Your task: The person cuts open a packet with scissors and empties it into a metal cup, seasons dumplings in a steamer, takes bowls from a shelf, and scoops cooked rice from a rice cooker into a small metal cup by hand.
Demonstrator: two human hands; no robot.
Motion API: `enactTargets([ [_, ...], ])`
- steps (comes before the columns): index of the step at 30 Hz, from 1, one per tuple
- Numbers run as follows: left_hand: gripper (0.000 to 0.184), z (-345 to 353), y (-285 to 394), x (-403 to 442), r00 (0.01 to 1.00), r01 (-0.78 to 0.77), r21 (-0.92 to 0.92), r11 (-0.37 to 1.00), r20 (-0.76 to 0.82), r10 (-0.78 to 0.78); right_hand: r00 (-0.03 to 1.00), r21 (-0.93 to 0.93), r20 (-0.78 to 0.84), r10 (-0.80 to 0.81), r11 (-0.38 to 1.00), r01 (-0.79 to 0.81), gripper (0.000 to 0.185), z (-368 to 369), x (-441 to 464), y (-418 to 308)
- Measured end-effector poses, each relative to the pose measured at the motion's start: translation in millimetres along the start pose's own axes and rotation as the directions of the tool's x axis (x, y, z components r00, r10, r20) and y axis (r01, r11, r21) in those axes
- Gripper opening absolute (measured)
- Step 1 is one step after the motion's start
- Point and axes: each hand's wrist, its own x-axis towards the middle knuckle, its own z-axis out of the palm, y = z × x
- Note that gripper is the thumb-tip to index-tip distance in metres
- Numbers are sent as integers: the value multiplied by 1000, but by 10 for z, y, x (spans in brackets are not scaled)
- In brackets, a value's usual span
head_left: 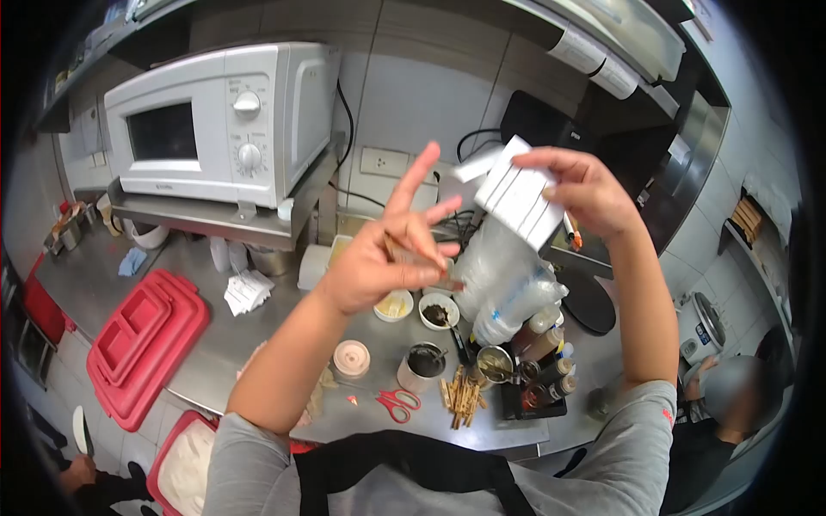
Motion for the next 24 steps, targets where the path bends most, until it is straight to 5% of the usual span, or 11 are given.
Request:
enactTargets([
  [6, 8, -48, -30, -277, 975, -60, -238, 969, -223, 6, 981, -101, 192, 13, 995, 6, 41, 500, 94, -220],
  [13, 12, -307, 117, -494, 902, -62, -152, 987, -431, -10, 948, -354, 312, 55, 933, 62, 38, 700, 424, -207],
  [21, 7, -600, 530, -681, 983, 49, -152, 987, -170, -75, 920, -528, 388, 51, 830, 177, 50, 671, 678, -333],
  [24, 6, -564, 478, -611, 987, 124, -299, 946, -60, -148, 913, -571, 406, 40, 791, 220, 50, 730, 681, -357],
])
